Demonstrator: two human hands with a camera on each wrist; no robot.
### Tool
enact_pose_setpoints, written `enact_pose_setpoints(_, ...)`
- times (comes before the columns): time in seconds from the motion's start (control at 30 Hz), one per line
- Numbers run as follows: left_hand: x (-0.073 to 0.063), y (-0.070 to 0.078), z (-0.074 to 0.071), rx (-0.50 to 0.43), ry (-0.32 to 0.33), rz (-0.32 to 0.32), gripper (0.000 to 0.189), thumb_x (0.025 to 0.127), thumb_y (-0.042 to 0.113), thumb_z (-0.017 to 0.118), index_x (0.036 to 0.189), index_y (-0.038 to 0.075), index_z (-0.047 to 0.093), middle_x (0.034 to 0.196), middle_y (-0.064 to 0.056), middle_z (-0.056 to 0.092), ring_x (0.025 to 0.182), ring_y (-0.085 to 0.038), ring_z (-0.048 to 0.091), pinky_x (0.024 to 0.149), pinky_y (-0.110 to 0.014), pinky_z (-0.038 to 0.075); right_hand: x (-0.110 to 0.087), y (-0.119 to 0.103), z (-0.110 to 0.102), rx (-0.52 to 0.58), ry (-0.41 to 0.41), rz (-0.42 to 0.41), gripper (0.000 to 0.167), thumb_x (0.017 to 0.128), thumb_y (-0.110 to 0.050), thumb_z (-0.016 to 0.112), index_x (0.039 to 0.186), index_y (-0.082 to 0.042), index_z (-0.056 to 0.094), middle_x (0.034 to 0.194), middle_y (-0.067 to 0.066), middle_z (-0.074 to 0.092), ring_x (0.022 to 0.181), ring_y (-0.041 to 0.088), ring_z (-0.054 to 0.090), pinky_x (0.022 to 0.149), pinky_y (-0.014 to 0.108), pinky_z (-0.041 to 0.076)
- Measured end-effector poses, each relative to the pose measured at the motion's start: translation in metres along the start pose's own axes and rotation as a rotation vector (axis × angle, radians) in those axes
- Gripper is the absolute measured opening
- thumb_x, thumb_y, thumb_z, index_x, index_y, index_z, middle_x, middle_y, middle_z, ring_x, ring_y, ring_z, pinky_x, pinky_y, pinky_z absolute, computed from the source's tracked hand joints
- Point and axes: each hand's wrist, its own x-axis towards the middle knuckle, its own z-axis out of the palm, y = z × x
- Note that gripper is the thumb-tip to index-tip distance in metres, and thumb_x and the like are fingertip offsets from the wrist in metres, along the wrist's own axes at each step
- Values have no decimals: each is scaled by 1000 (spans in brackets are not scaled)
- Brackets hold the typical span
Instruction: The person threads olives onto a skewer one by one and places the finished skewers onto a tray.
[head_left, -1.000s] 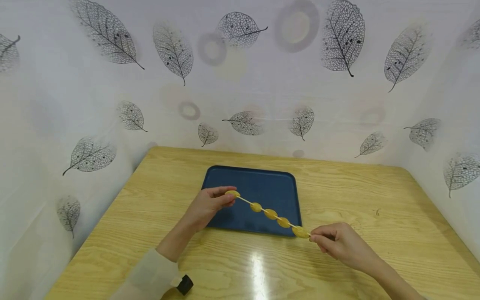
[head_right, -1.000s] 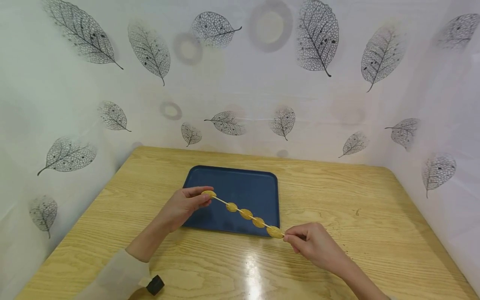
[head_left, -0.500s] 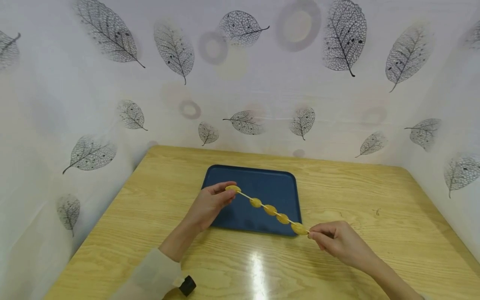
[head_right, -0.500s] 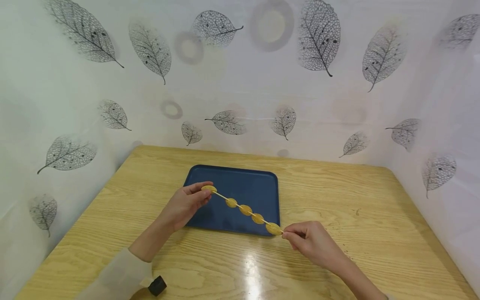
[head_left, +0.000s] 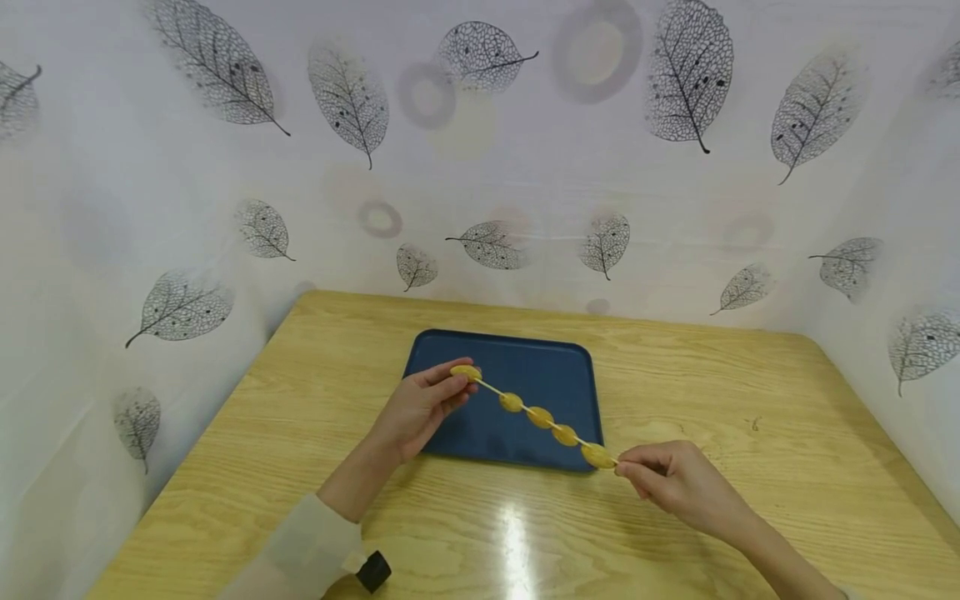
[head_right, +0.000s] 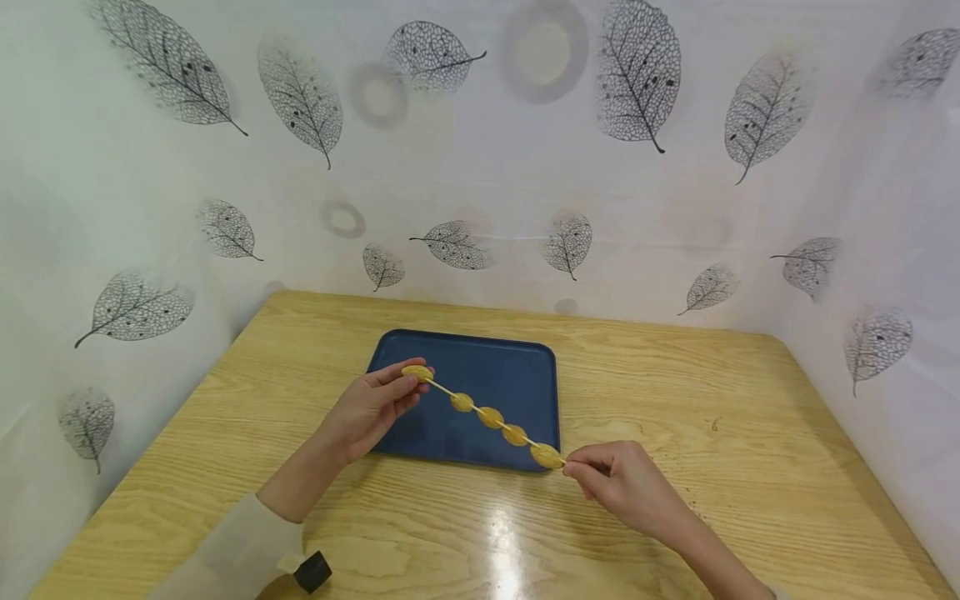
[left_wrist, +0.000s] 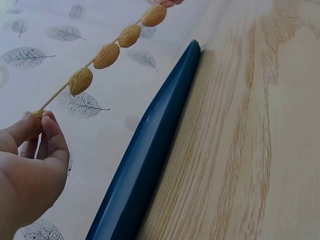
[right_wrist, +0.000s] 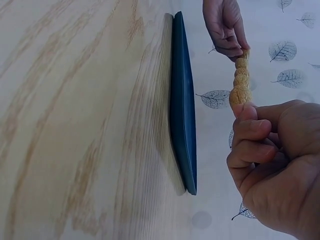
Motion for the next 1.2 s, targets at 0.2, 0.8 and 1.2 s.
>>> enact_pose_setpoints(0.2,1,-2,1,-15,-9,5,33,107,-1,52,138,-10,57,120,-10,69,103,-16,71,96,-27,57,-1,1,-1,5,4,-10,24,104,-11,63,82,-9,70,59,-7,50,45,-2,32,39,21,36)
enact_pose_setpoints(0.8,-1,-6,9,84,-11,19,39,106,-5,51,143,-17,48,133,-16,61,108,-14,70,101,-29,55,-3,-1,-1,-25,19,-9,18,103,-11,65,87,-10,74,60,-13,49,46,-4,29,41,22,36)
enact_pose_setpoints(1.2,-1,-8,10,92,-38,16,40,107,-4,51,145,-15,47,143,-24,53,113,-14,68,103,-30,53,-2,-2,0,-24,23,-9,19,103,-11,65,86,-10,73,61,-13,49,47,-3,27,41,22,34)
